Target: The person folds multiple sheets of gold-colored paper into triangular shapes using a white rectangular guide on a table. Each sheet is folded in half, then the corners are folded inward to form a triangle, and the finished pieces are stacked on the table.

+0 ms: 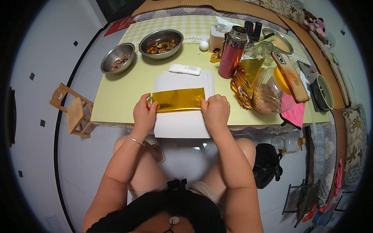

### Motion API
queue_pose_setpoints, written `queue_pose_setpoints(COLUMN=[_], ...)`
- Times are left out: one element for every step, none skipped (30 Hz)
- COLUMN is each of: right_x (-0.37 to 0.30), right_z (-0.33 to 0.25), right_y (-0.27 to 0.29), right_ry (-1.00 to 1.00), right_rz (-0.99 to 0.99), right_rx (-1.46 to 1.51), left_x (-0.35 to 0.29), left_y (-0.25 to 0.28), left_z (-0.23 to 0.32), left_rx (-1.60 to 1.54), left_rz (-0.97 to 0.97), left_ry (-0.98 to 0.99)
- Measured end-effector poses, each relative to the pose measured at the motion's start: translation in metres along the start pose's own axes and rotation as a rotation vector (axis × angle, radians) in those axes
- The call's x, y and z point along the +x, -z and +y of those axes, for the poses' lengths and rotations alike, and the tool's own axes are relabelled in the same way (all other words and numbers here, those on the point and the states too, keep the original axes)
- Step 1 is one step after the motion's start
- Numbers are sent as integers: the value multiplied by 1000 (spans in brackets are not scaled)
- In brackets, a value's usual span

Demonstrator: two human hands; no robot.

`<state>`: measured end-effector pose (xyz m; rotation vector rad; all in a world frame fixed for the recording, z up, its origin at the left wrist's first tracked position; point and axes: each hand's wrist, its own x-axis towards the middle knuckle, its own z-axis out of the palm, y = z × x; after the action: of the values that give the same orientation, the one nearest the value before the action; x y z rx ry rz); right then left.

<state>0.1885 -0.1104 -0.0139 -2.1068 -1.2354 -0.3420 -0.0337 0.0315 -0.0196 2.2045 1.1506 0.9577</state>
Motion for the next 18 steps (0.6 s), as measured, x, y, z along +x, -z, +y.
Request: queue_pose_setpoints(right_x=[0,1,1,1,0,0,0,-1,0,0,-1,-1,-1,-1,-1,0,0,0], right_z=[0,0,0,0,1,3,4,4,5,5,5,5,5,4,4,3,4,4], right_y=[0,0,0,0,1,1,2,3,4,6,7,7,8,8,8,8,8,8], right_ry=[10,15,21,26,23,20,16,16,16,16,17,17,18,17,16,15,16,17], right_rz=[-3,-3,-3,-3,-3,-3,-3,-9,-15,-21,-23,-25,-27,-32,-36,-41,-37,-33], right_rx=[-18,-26,-33,-41,-47,-53,-59,-55,-51,-48,-47,-46,-44,-48,-52,-55,-60,-65], left_x=[1,1,2,2,3,3,3,3,3,3,3,3,3,3,3,4,5,6], left_y=[-1,-3,-4,-4,-4,-4,-4,-3,-4,-4,-4,-5,-5,-5,-5,-6,-6,-6], left_z=[-1,-2,-3,-3,-2,0,1,2,3,3,2,2,1,1,1,1,2,2], left_rx=[21,42,63,63,61,59,61,63,64,74,86,97,99,100,102,110,120,129], left_rz=[21,42,63,53,42,30,24,17,10,17,23,29,37,45,53,51,49,48], left_ry=[-33,-66,-99,-98,-97,-97,-97,-96,-96,-110,-124,-138,-149,-161,-172,-188,-204,-219])
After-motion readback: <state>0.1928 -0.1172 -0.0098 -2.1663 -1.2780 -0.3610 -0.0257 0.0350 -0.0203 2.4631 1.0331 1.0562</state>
